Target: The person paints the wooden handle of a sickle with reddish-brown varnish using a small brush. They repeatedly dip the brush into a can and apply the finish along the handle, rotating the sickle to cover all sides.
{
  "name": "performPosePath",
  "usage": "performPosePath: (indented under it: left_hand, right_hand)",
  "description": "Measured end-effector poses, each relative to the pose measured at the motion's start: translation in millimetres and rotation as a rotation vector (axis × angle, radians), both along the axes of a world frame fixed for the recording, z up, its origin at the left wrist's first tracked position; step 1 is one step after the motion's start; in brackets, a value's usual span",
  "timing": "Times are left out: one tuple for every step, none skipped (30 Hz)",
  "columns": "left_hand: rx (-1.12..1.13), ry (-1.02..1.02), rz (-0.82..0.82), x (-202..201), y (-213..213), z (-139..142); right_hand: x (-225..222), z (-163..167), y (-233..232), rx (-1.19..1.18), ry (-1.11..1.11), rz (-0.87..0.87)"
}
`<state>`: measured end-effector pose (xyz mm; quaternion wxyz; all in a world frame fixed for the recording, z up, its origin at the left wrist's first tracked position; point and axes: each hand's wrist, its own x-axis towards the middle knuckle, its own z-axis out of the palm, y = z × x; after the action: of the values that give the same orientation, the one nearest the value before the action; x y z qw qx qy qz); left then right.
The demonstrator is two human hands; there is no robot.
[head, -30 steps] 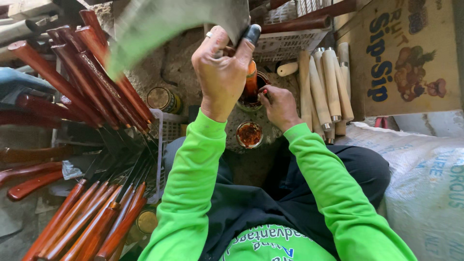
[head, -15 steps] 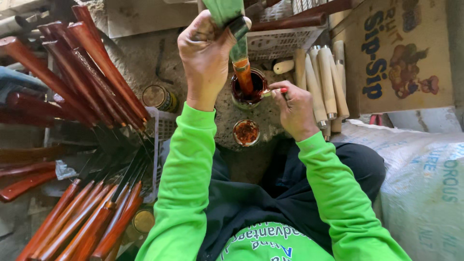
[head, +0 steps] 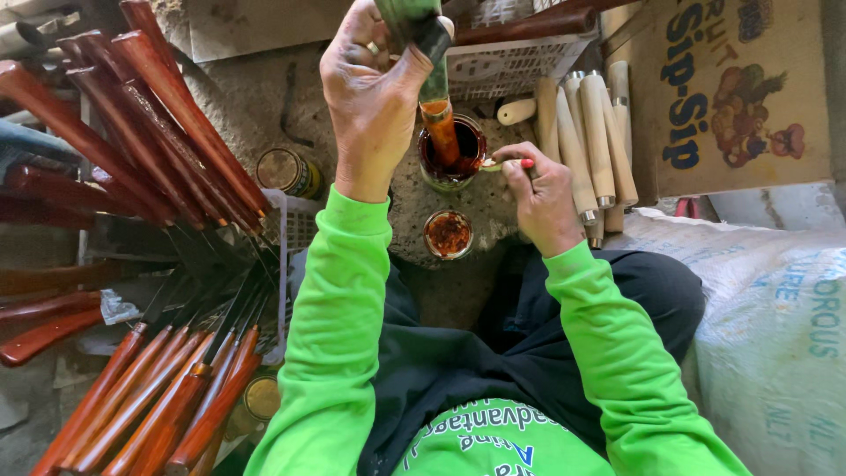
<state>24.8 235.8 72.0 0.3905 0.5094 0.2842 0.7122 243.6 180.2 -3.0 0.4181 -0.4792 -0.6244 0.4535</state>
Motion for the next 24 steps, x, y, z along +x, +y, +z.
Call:
performPosePath:
  left_hand:
    - [0.009, 0.015, 0.022, 0.6, 0.5, -0.3]
    - [0.015, 0.043, 0.059, 1.8, 1.9, -0.9]
    - [0.020, 0.071, 0.094, 3.1, 1.9, -1.9]
    - [0.012, 0.036, 0.088, 4.8, 1.2, -3.3]
    - [0.010, 0.002, 0.078, 6.4, 1.7, -4.5]
    - [0.008, -0.031, 0.067, 7.4, 2.9, -5.6]
    - [0.020, 0.008, 0.110, 7.5, 4.2, -6.5]
    - [0.026, 0.047, 0.157, 7.2, 5.1, -7.4]
    - [0.033, 0.086, 0.203, 6.9, 4.8, -8.5]
    - [0.037, 0.090, 0.205, 6.2, 4.1, -9.3]
    - [0.043, 0.093, 0.201, 5.4, 3.8, -9.7]
    - [0.046, 0.087, 0.191, 4.6, 3.4, -9.7]
    - [0.048, 0.081, 0.181, 4.1, 2.9, -9.4]
    - [0.045, 0.065, 0.167, 3.2, 1.6, -8.7]
    - [0.012, 0.073, 0.177, 3.2, 0.1, -7.9]
    - [-0.020, 0.081, 0.186, 3.3, -1.5, -6.9]
    - [-0.075, 0.115, 0.219, 3.4, -2.7, -5.7]
    - [-0.128, 0.150, 0.252, 4.1, -2.8, -4.4]
    - [-0.165, 0.154, 0.258, 4.9, -2.8, -3.3]
    - [-0.204, 0.158, 0.269, 5.4, -3.2, -2.7]
    - [-0.248, 0.161, 0.282, 6.0, -3.7, -2.4]
    - [-0.192, 0.156, 0.270, 7.1, -3.9, -2.6]
    - [-0.136, 0.150, 0.256, 8.4, -3.8, -3.0]
    - [-0.078, 0.145, 0.239, 9.5, -3.7, -3.5]
  right_hand:
    - [0.4, 0.3, -1.0, 0.036, -0.013, -0.008]
    - [0.6, 0.6, -2.6, 0.067, -0.027, -0.013]
    - [0.5, 1.0, -3.7, 0.101, -0.074, -0.028]
    - [0.4, 1.3, -4.4, 0.142, -0.122, -0.047]
    - [0.0, 1.7, -4.5, 0.187, -0.169, -0.069]
    - [-0.2, 2.1, -4.0, 0.203, -0.158, -0.079]
    - [-0.3, 2.5, -3.4, 0.216, -0.147, -0.085]
    - [-0.3, 3.1, -3.5, 0.223, -0.137, -0.087]
    - [0.0, 3.4, -3.0, 0.232, -0.138, -0.078]
    - [0.8, 4.0, -1.4, 0.245, -0.139, -0.073]
    - [2.2, 4.7, -0.7, 0.259, -0.141, -0.074]
    - [4.8, 5.6, -1.2, 0.244, -0.130, -0.086]
    - [6.8, 6.1, -1.0, 0.228, -0.118, -0.090]
    - [7.4, 6.0, -0.9, 0.209, -0.106, -0.090]
    - [7.6, 5.3, -0.5, 0.215, -0.114, -0.084]
    - [7.0, 4.5, 0.7, 0.223, -0.123, -0.086]
    - [6.4, 3.7, 1.5, 0.235, -0.133, -0.093]
    - [5.8, 3.2, 1.8, 0.208, -0.123, -0.096]
    - [3.8, 2.6, 2.3, 0.181, -0.111, -0.096]
    - [2.0, 2.8, 2.3, 0.153, -0.099, -0.089]
    - [1.6, 4.3, 1.4, 0.172, -0.142, -0.080]
    - [2.4, 6.8, -1.0, 0.189, -0.187, -0.073]
    - [3.1, 10.2, -3.6, 0.206, -0.231, -0.066]
    - [3.7, 14.3, -5.6, 0.229, -0.248, -0.053]
